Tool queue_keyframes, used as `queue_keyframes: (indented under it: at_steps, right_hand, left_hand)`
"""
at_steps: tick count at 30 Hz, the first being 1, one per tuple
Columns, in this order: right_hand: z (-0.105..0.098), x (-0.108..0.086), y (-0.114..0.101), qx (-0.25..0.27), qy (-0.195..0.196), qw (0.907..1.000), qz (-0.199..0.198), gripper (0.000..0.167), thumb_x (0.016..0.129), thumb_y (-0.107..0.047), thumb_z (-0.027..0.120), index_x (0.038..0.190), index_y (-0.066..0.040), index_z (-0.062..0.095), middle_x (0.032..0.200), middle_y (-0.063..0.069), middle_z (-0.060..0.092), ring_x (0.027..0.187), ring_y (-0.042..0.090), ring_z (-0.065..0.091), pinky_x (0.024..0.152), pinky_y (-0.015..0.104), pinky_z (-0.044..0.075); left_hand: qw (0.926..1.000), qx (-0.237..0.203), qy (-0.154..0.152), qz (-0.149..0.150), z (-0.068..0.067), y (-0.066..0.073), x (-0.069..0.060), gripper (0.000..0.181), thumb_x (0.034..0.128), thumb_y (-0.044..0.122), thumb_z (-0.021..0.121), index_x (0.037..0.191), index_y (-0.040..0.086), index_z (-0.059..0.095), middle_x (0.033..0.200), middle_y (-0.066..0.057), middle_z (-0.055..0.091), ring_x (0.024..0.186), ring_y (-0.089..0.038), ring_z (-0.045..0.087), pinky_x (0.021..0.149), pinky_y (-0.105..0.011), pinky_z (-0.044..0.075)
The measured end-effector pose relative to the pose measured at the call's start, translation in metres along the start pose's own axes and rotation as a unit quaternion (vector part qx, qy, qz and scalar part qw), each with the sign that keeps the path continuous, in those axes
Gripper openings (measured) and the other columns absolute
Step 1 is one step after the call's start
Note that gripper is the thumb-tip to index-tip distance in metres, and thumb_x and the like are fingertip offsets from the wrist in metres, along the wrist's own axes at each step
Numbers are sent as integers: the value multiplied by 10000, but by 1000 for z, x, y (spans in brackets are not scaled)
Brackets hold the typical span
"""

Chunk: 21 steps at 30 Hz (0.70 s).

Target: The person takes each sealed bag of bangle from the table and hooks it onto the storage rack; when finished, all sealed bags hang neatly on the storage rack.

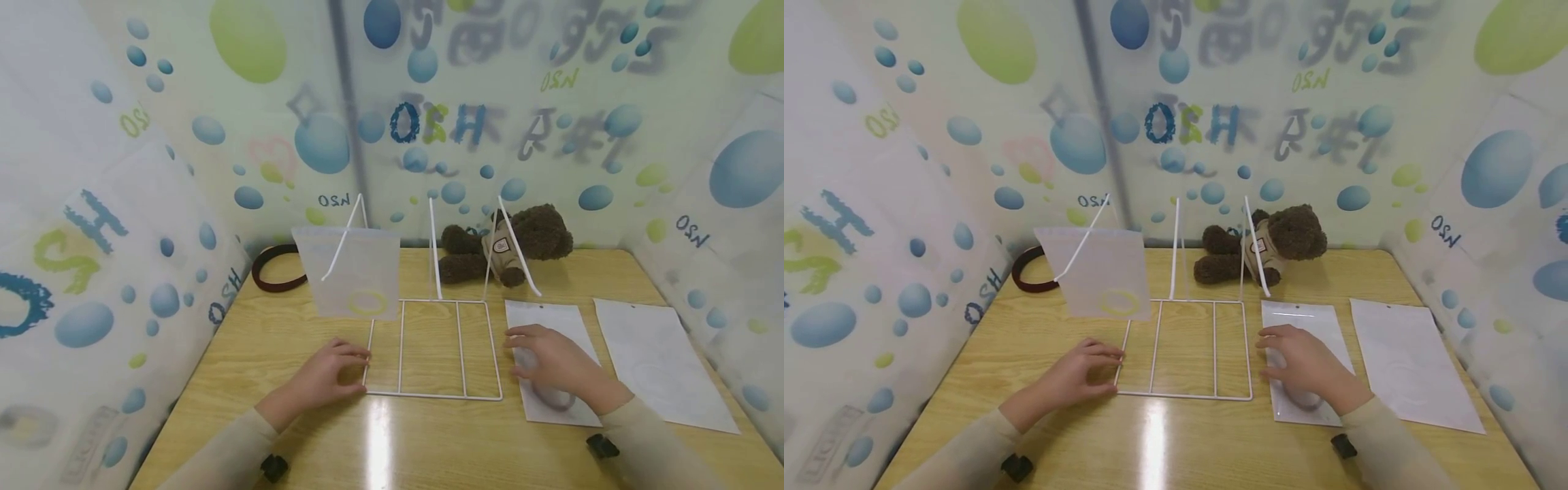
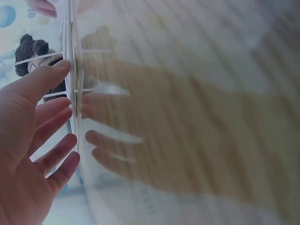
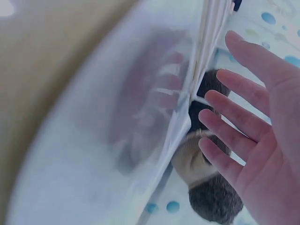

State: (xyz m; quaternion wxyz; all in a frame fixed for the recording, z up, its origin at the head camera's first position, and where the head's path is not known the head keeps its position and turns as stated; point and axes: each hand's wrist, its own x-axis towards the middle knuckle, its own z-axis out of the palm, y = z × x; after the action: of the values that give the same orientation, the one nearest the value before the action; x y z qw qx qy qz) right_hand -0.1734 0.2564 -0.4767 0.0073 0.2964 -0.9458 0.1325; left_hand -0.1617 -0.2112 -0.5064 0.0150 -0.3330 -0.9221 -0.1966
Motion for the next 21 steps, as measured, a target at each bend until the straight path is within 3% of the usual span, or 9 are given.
queue_keyframes:
  at_steps: [5,12,21]
  right_hand:
    - [-11,-2,17,32,245,9996,149,390,855,-282,841,1195,-107,759,1306,115,693,1228,382,632,983,565,539]
    - [-21,-2,53,19,454,9976,527,346,855,-262,849,1164,-132,764,1163,68,737,952,237,695,785,453,588]
    - [-34,1,94,316,341,9921,1165,344,909,-250,794,1205,-79,750,1189,149,741,1044,350,674,864,568,559]
  left_hand:
    - [10000,-19,-8,-58,0,0,-1,448,828,375,854,1211,163,759,1352,48,688,1210,-175,565,1056,-442,507]
    - [10000,2,41,-49,-1,2,-1,463,818,388,857,1210,162,760,1346,46,693,1213,-182,565,1063,-446,501]
    - [9996,141,204,153,0,1,0,453,799,371,874,1182,155,767,1320,29,708,1183,-197,581,1020,-453,521]
